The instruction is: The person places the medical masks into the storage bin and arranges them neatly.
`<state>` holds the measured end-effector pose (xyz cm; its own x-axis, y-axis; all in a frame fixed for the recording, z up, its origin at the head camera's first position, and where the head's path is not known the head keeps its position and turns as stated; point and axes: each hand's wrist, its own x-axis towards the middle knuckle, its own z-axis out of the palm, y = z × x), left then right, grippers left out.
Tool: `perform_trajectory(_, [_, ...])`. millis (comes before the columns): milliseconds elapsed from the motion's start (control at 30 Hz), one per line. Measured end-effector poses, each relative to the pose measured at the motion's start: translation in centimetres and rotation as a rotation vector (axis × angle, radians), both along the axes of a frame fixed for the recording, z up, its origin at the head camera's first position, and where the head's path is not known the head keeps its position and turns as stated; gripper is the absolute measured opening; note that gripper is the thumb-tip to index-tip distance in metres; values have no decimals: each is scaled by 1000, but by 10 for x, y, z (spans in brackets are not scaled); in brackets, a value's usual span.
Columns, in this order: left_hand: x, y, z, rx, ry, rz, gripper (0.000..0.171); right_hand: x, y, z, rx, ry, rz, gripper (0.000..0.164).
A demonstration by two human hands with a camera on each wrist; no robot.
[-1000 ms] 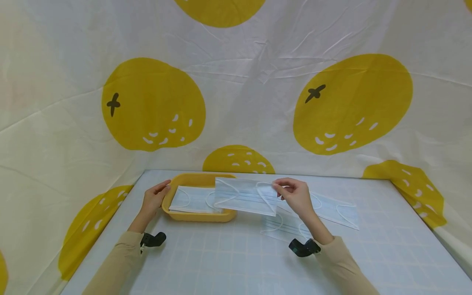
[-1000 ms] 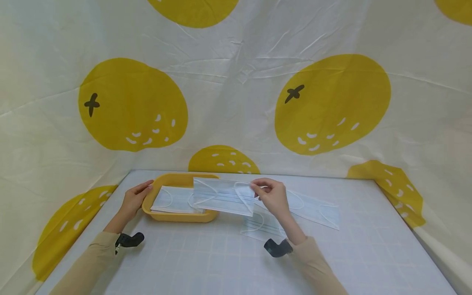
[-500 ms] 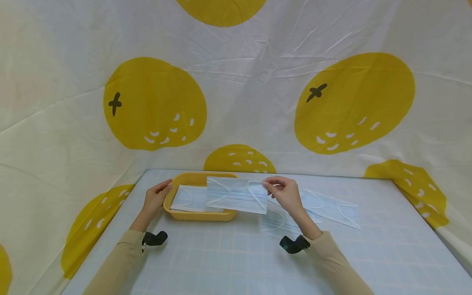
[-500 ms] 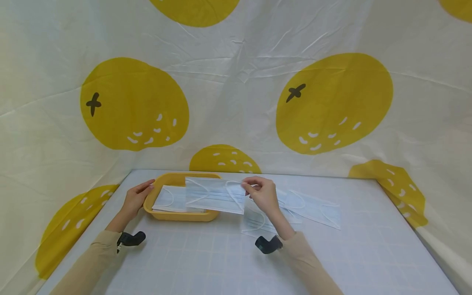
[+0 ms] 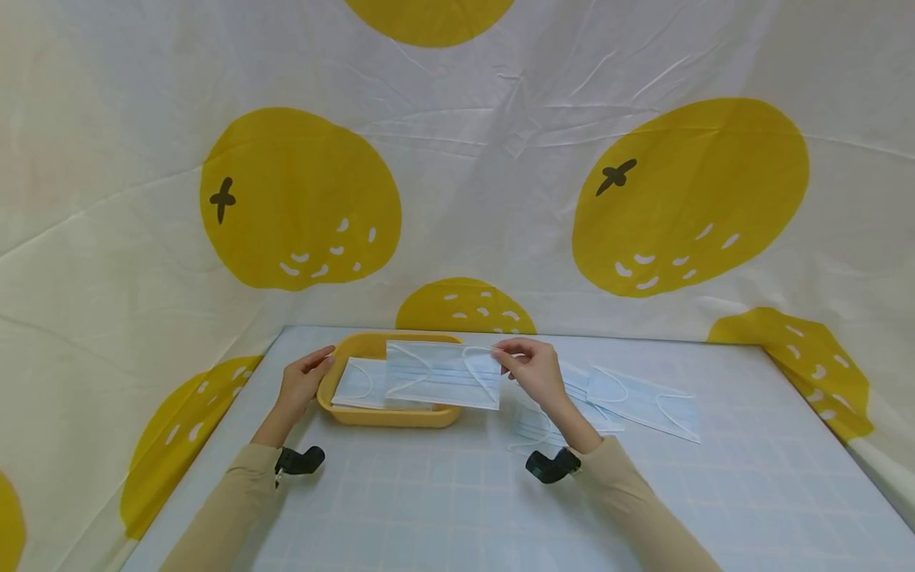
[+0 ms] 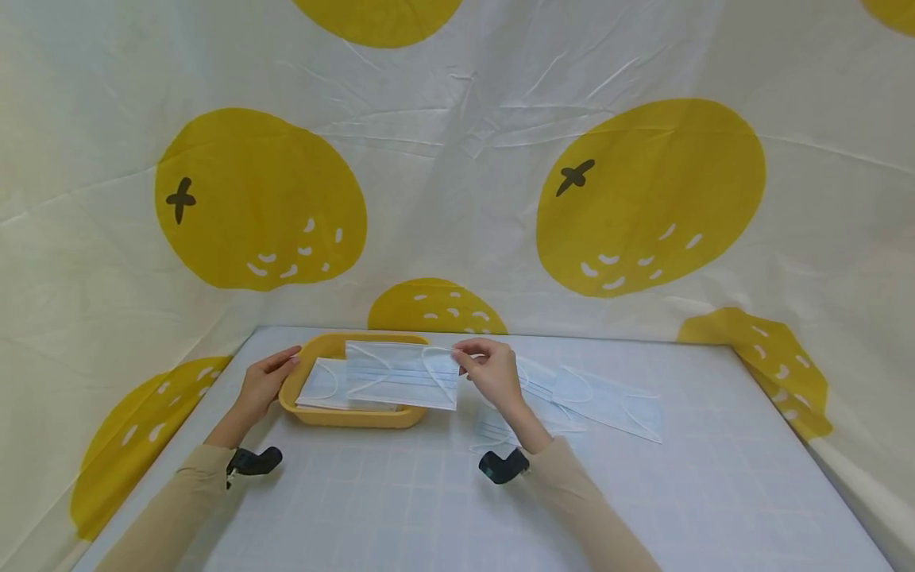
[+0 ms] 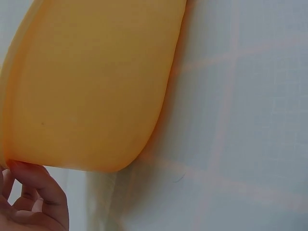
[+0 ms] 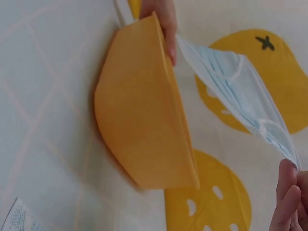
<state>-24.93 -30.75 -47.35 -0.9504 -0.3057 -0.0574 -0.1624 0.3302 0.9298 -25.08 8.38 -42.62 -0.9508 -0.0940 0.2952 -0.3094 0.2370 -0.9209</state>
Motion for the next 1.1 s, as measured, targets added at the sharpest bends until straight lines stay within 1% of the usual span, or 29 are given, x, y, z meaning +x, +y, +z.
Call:
perform_trajectory(300, [0,-4,3,-37,-8,-27,47,-11,-23,-3,-11,-34,15,18])
perform_trajectory(533, [-1,-4,6,-49,1,-48,45,-14,-38,-7,-2,-83,33,16])
perform_trajectory(700, [-2,-4,8,-52,-15,-61,45,-15,-50,-7,1,-86,59,15])
perform_trajectory(867, [-3,-2,9,-48,-32,-59,44,-16,-58,-6,13,-104,79,15])
perform_trajectory(1100, [-7,0,10,-50,-44,-51,43,-21,-65,-4,4,-128,111,13])
